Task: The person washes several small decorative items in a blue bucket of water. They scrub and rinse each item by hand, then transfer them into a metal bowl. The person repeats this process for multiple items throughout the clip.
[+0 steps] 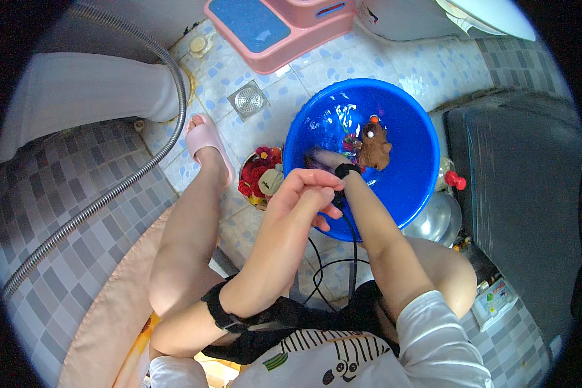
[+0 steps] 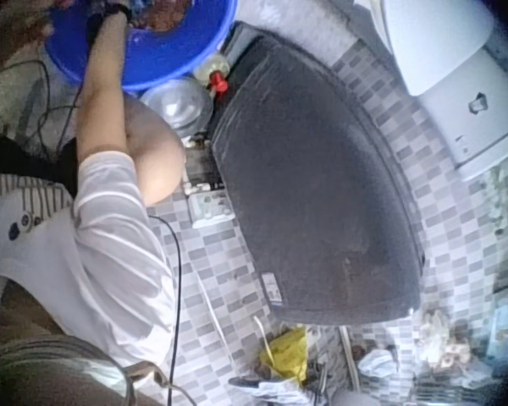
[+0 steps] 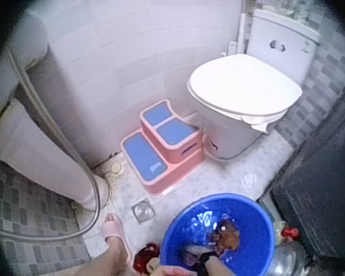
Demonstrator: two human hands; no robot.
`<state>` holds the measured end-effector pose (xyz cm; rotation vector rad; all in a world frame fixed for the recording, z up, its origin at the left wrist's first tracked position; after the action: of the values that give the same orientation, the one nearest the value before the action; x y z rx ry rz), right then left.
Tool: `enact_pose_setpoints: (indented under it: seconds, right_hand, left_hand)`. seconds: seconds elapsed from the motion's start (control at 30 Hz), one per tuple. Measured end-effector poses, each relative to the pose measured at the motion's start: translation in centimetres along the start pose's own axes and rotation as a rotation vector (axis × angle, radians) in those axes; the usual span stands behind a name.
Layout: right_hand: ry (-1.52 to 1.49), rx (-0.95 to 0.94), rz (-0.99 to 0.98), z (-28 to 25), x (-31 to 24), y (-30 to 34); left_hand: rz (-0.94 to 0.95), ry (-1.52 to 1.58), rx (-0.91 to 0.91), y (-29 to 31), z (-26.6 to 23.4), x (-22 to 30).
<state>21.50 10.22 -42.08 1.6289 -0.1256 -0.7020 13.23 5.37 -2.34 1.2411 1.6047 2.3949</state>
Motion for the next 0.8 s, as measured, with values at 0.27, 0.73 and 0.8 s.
enact_pose_setpoints:
  seconds: [0.27, 0.73, 0.8]
  right_hand:
    - [-0.337, -0.091, -0.045, -1.7, -5.5, 9.1]
    - [-0.581, -0.043, -0.066, -4.9, -11.0, 24.9]
    - [-0.688, -0.058, -0.115, -3.9, -11.2, 26.2]
  left_hand:
    - [-0.053, -0.013, 0.101, -2.4, -0.8, -3.5]
    - [-0.195, 0.053, 0.099, -7.8, 1.3, -10.2]
    - [-0.160, 0.125, 0.035, -8.1, 2.3, -10.4]
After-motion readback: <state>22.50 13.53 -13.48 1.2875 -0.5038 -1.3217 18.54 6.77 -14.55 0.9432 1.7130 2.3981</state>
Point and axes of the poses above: each hand's wrist, its own y-axis away from the middle knuckle, its own z-axis out of the palm, x = y × z, the point moved 7 cm from there along -y, towards the middle knuckle, and after that the axes turned 14 degrees about x, right-handed, at the moved point
